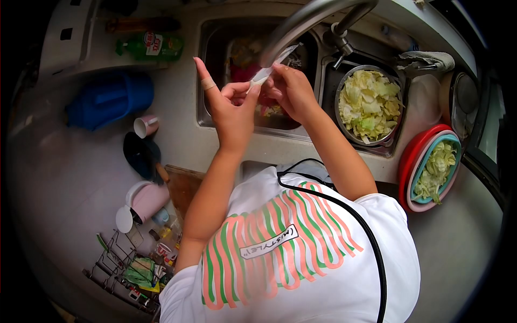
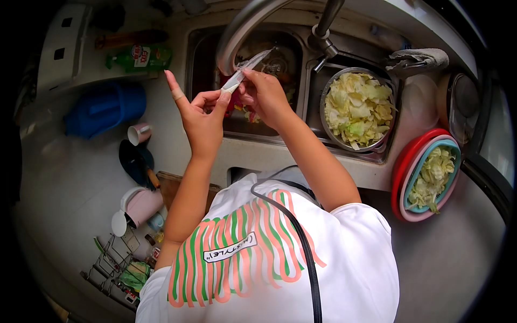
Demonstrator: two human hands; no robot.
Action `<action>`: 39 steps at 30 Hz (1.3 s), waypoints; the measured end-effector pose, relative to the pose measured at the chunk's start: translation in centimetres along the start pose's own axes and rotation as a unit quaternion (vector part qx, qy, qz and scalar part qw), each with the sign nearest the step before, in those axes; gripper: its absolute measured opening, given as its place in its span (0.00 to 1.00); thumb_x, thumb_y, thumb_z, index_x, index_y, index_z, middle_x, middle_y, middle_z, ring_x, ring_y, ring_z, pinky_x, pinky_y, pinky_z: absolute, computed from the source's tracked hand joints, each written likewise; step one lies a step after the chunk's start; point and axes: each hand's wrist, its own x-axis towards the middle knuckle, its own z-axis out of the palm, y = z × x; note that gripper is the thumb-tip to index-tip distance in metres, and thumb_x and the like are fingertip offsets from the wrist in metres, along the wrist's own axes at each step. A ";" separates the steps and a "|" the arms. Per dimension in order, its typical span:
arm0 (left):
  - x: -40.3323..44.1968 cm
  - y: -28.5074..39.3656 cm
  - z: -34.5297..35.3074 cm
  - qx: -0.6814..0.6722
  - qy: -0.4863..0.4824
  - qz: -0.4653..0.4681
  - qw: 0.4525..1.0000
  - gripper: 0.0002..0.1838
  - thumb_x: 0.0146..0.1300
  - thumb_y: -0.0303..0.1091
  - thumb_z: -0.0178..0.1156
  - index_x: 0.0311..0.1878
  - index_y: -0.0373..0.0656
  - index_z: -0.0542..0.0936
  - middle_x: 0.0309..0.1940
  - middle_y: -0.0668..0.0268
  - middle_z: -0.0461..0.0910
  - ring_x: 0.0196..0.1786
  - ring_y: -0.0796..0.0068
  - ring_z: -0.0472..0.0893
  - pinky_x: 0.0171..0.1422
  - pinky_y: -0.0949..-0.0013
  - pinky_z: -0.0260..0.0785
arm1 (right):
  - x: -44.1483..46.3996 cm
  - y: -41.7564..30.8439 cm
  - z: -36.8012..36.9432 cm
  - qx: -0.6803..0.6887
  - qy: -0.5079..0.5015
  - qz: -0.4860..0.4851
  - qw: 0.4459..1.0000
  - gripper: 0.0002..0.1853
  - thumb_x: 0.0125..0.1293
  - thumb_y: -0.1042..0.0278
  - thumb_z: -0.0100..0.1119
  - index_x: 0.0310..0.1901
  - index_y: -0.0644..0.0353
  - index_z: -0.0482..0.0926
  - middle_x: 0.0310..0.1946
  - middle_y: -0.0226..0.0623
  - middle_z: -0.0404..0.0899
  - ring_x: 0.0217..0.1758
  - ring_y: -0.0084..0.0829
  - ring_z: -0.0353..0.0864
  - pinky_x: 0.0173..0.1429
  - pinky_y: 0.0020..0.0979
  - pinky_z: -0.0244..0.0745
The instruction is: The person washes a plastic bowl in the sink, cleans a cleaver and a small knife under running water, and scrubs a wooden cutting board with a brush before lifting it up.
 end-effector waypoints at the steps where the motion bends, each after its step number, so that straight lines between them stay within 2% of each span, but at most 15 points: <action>1: -0.1 0.0 0.1 0.001 0.000 0.001 1.000 0.61 0.61 0.20 0.68 0.83 0.57 0.32 0.33 0.67 0.82 0.32 0.84 0.77 0.40 0.79 0.70 | 0.1 -0.2 -0.2 -0.004 0.006 0.008 1.000 0.16 0.73 0.62 0.54 0.28 0.63 0.73 0.22 0.33 0.72 0.21 0.24 0.64 0.29 0.27 0.62; 2: -0.2 -0.1 0.2 0.003 0.000 0.002 1.000 0.61 0.61 0.20 0.68 0.83 0.57 0.32 0.33 0.67 0.82 0.32 0.84 0.76 0.40 0.79 0.70 | 0.2 -0.3 -0.3 -0.008 0.012 0.016 1.000 0.17 0.72 0.62 0.54 0.28 0.64 0.73 0.22 0.34 0.72 0.21 0.25 0.64 0.30 0.28 0.64; 8: -0.1 0.1 0.2 -0.004 -0.004 0.006 1.000 0.61 0.62 0.21 0.68 0.83 0.57 0.32 0.32 0.68 0.82 0.32 0.84 0.76 0.40 0.79 0.70 | 0.6 0.3 -1.0 -0.043 0.007 -0.011 0.999 0.13 0.71 0.66 0.55 0.29 0.63 0.73 0.21 0.33 0.71 0.20 0.23 0.63 0.28 0.26 0.61; 11: -0.2 -0.1 0.2 0.002 -0.010 0.012 1.000 0.61 0.62 0.21 0.67 0.83 0.57 0.31 0.32 0.67 0.82 0.32 0.84 0.77 0.40 0.79 0.70 | 0.3 -0.2 0.4 -0.016 0.045 -0.029 0.998 0.13 0.72 0.66 0.55 0.29 0.61 0.73 0.21 0.29 0.70 0.19 0.19 0.61 0.23 0.25 0.53; 14: 0.0 0.5 0.2 -0.005 -0.009 0.000 1.000 0.61 0.62 0.21 0.67 0.82 0.57 0.31 0.33 0.66 0.83 0.33 0.83 0.77 0.41 0.78 0.71 | 0.8 0.2 -1.1 -0.041 -0.003 -0.010 0.999 0.09 0.70 0.70 0.57 0.32 0.63 0.74 0.26 0.31 0.73 0.24 0.22 0.67 0.28 0.23 0.62; 17: 0.2 0.3 -0.1 -0.042 -0.017 -0.026 0.999 0.61 0.62 0.21 0.68 0.82 0.57 0.30 0.34 0.65 0.83 0.34 0.82 0.78 0.42 0.77 0.73 | 0.3 0.3 0.9 -0.024 0.051 -0.031 0.998 0.10 0.72 0.66 0.56 0.34 0.61 0.73 0.23 0.28 0.71 0.21 0.19 0.64 0.25 0.24 0.57; 20: 0.2 -0.6 -0.3 -0.056 -0.033 -0.051 0.997 0.62 0.61 0.20 0.68 0.82 0.56 0.29 0.34 0.64 0.83 0.34 0.82 0.78 0.43 0.77 0.73 | -0.1 0.5 -0.6 -0.073 0.060 -0.048 0.994 0.06 0.73 0.68 0.53 0.41 0.62 0.73 0.26 0.31 0.75 0.25 0.21 0.70 0.30 0.24 0.65; 23: 0.1 -1.6 -0.3 -0.057 -0.036 -0.059 0.996 0.62 0.62 0.20 0.68 0.82 0.54 0.29 0.36 0.60 0.84 0.37 0.80 0.80 0.45 0.76 0.76 | 0.3 1.2 -3.0 0.001 0.068 -0.115 0.991 0.06 0.75 0.70 0.51 0.45 0.63 0.73 0.31 0.36 0.78 0.29 0.27 0.75 0.36 0.27 0.72; 24: 0.1 -1.9 -0.3 -0.059 -0.034 -0.059 0.996 0.61 0.63 0.19 0.68 0.82 0.54 0.29 0.38 0.58 0.84 0.37 0.78 0.82 0.46 0.76 0.77 | 0.1 1.3 -2.3 0.000 0.130 -0.107 0.986 0.07 0.77 0.69 0.48 0.47 0.63 0.73 0.33 0.37 0.81 0.31 0.30 0.80 0.40 0.27 0.74; 27: 0.1 -2.2 -0.4 -0.071 -0.028 -0.063 0.995 0.61 0.63 0.20 0.68 0.82 0.53 0.29 0.38 0.58 0.84 0.38 0.78 0.82 0.47 0.76 0.77 | -0.9 1.5 -3.4 -0.098 0.180 -0.011 0.979 0.07 0.76 0.71 0.47 0.49 0.63 0.72 0.32 0.39 0.82 0.34 0.31 0.83 0.42 0.26 0.75; 31: 0.2 -1.8 -0.4 -0.108 -0.019 -0.072 0.991 0.62 0.61 0.21 0.68 0.82 0.51 0.29 0.35 0.62 0.83 0.37 0.81 0.79 0.47 0.78 0.72 | -1.1 1.6 -8.3 -0.185 0.123 -0.010 0.975 0.15 0.78 0.62 0.41 0.44 0.65 0.74 0.28 0.43 0.83 0.40 0.37 0.85 0.55 0.33 0.76; 32: 0.2 -1.8 -0.4 -0.111 -0.016 -0.069 0.991 0.61 0.61 0.21 0.68 0.82 0.51 0.29 0.35 0.62 0.84 0.37 0.81 0.79 0.48 0.77 0.72 | -1.3 1.2 -8.7 -0.149 0.153 0.016 0.977 0.19 0.79 0.58 0.38 0.41 0.65 0.75 0.26 0.46 0.84 0.43 0.41 0.86 0.62 0.37 0.71; 33: 0.3 -1.7 -0.5 -0.115 -0.014 -0.067 0.991 0.61 0.61 0.21 0.68 0.82 0.51 0.29 0.35 0.61 0.84 0.37 0.80 0.79 0.48 0.77 0.72 | -1.5 0.7 -9.1 -0.155 0.167 0.005 0.974 0.19 0.78 0.59 0.37 0.46 0.65 0.75 0.35 0.50 0.87 0.47 0.41 0.86 0.65 0.37 0.69; 35: 0.6 -1.8 -0.5 -0.117 -0.004 -0.059 0.991 0.61 0.62 0.21 0.68 0.82 0.51 0.29 0.36 0.61 0.84 0.37 0.80 0.79 0.48 0.77 0.72 | -1.7 0.1 -9.6 -0.171 0.267 -0.049 0.947 0.20 0.79 0.58 0.37 0.52 0.66 0.74 0.45 0.50 0.87 0.51 0.40 0.86 0.66 0.38 0.68; 39: 1.0 -1.6 -0.3 -0.144 -0.007 -0.061 0.988 0.62 0.62 0.22 0.68 0.82 0.51 0.29 0.36 0.60 0.84 0.37 0.79 0.80 0.49 0.76 0.73 | -1.6 -2.5 -10.5 -0.119 0.282 -0.101 0.947 0.21 0.79 0.57 0.40 0.55 0.69 0.71 0.46 0.48 0.87 0.46 0.36 0.86 0.56 0.32 0.73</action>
